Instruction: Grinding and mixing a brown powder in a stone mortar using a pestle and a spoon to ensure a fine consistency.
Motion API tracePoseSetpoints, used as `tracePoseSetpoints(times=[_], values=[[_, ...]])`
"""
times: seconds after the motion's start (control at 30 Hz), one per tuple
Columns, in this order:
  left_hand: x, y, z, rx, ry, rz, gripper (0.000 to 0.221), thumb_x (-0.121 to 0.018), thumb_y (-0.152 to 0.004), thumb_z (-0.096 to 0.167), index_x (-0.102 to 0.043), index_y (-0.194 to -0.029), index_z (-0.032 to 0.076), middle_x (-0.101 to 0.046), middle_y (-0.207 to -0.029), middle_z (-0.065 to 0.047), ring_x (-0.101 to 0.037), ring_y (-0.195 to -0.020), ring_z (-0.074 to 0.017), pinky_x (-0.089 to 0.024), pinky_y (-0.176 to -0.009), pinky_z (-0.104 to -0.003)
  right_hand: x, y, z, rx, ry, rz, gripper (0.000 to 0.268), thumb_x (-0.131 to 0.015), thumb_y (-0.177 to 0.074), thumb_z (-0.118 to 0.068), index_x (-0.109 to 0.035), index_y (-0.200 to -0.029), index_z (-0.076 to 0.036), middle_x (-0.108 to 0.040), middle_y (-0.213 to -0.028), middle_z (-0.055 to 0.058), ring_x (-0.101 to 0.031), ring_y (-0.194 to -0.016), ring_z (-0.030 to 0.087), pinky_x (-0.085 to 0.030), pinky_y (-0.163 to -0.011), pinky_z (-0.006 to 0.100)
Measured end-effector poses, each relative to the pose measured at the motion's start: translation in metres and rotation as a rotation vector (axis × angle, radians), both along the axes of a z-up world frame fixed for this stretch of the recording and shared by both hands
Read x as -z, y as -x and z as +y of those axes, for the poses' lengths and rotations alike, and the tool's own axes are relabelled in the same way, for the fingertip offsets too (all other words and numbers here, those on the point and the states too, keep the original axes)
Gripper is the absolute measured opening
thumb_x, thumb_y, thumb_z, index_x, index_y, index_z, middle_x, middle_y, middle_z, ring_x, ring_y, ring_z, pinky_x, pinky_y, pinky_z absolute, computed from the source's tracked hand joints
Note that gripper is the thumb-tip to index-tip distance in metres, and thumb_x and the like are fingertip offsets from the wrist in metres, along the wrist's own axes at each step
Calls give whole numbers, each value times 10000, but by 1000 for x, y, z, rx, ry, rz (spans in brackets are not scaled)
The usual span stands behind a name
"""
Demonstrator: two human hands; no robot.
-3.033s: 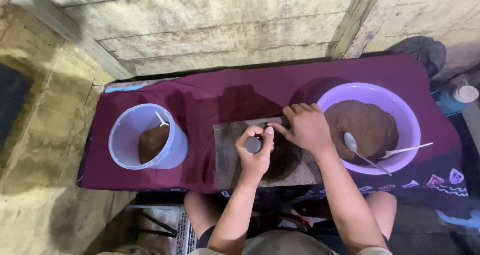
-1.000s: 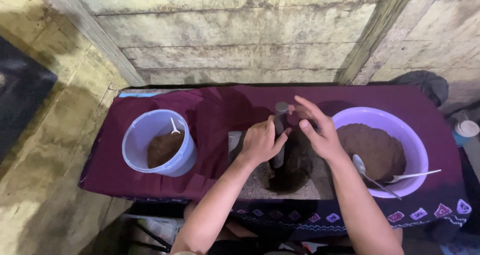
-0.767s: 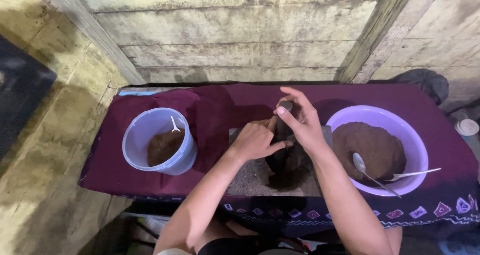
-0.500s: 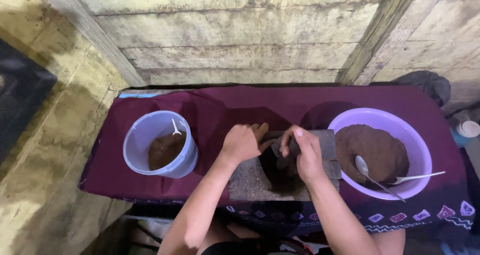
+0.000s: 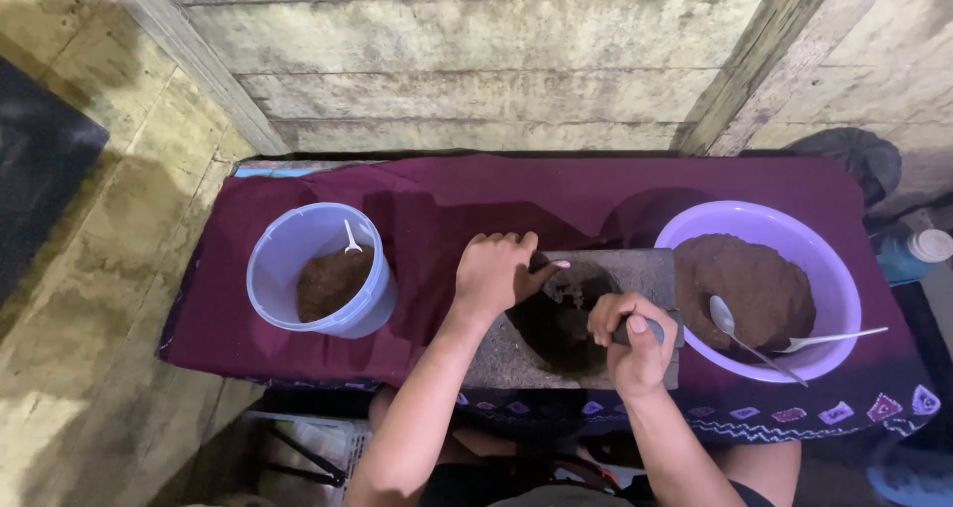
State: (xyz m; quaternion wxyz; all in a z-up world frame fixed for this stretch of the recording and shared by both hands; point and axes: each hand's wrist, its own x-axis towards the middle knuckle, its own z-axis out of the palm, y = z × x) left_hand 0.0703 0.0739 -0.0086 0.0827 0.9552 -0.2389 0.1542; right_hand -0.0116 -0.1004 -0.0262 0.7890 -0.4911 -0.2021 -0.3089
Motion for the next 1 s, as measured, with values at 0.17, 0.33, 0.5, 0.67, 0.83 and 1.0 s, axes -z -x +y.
tracePoseSetpoints(times=[0.17,0.33,0.5,0.67,0.83,1.0], values=[[-6,5,1,-2,12,-221,597,-559,-882,718,-654,-816,133,-684,-679,-87,-713,-657,-283,-522,-655,-401,6,4,-4,-13,-90,-72,450,-502,-899,-348,-477,-575,-37,-362,-338,35,-363,-272,136,-333,-330,255],[-9,10,2,-4,11,-245,616,-536,-889,731,-659,-810,132,-679,-668,-72,-707,-640,-271,-529,-661,-392,-12,25,-9,-12,-60,-137,453,-473,-912,-340,-473,-558,-58,-354,-341,9,-342,-267,111,-309,-311,229],[-13,17,-1,-46,-24,-316,682,-464,-965,753,-646,-749,132,-628,-616,-28,-630,-573,-221,-483,-549,-345,-26,42,-10,-26,104,-93,558,-583,-1024,-457,-503,-659,-41,-415,-494,51,-369,-374,176,-296,-417,299],[-3,12,0,-48,-5,-291,644,-510,-883,765,-654,-812,142,-656,-667,-62,-694,-645,-253,-526,-678,-378,-9,22,-4,-25,-6,-181,471,-522,-890,-366,-488,-518,-79,-347,-333,8,-338,-251,115,-282,-289,237],[-2,17,0,-54,3,-6,713,-432,-894,776,-664,-932,103,-701,-797,-114,-715,-781,-324,-519,-772,-457,-41,43,-7,-45,23,-185,458,-506,-888,-391,-483,-543,-90,-325,-369,-2,-301,-273,113,-272,-299,252],[-6,19,0,-45,0,-285,633,-516,-888,761,-650,-833,145,-643,-671,-50,-690,-649,-241,-525,-675,-370,-2,20,-5,-69,-13,-179,461,-502,-918,-361,-497,-558,-73,-363,-360,10,-334,-279,107,-288,-303,234]])
